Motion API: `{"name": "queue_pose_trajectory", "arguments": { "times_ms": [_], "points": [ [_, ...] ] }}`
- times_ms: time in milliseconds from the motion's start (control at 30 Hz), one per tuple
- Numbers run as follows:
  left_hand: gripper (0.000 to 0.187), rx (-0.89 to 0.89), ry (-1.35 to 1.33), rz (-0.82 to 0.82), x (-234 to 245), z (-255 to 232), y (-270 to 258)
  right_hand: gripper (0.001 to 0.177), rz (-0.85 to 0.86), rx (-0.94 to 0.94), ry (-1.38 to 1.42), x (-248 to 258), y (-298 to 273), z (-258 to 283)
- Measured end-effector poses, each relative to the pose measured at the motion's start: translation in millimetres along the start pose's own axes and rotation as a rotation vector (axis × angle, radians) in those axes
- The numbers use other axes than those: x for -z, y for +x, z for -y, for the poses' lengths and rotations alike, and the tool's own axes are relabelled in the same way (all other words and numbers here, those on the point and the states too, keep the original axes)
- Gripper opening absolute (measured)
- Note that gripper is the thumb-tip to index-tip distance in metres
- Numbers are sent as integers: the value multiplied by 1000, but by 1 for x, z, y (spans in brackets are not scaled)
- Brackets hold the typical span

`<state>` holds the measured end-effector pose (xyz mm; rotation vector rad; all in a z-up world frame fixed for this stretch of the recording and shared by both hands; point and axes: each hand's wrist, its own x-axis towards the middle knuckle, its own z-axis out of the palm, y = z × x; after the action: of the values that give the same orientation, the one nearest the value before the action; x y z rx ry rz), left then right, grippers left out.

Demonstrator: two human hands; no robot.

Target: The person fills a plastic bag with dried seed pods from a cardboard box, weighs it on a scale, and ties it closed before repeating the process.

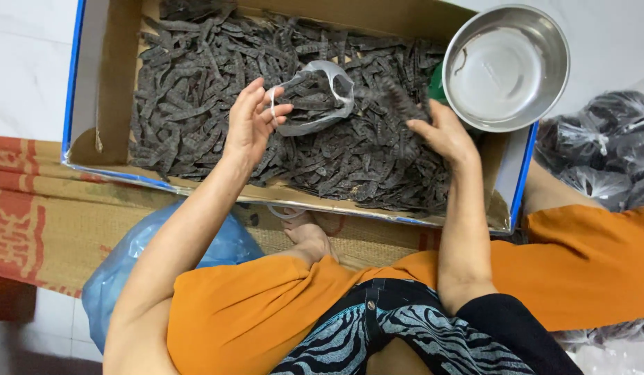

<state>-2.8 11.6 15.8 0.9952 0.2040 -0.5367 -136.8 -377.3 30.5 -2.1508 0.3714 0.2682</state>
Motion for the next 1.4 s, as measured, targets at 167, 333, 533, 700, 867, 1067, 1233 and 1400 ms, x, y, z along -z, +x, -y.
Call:
{"name": "queue_pose_trajectory", "arguments": {
  "times_ms": [167,333,533,700,867,1067,1233,1400],
  "points": [
    [74,-1,27,-16,2,0,0,37,-5,212,134,24,-20,49],
    [74,5,13,-5,4,3,6,34,71,146,-299,-25,3,104],
    [77,-4,-14,14,11,15,12,18,104,292,-617,-140,66,115],
    [79,-13,-36,16,16,13,8,13,16,396,-753,-163,85,100],
    [79,-19,-40,1,17,9,8,20,59,311,-761,-119,69,118],
    [75,-16,-66,42,13,13,11,31,205,371,-603,-127,76,130],
    [73,-15,-57,31,11,11,5,20,252,256,-839,-150,119,96],
    [73,-15,-47,38,14,7,3,24,294,278,-695,-132,116,104]
  ]
}}
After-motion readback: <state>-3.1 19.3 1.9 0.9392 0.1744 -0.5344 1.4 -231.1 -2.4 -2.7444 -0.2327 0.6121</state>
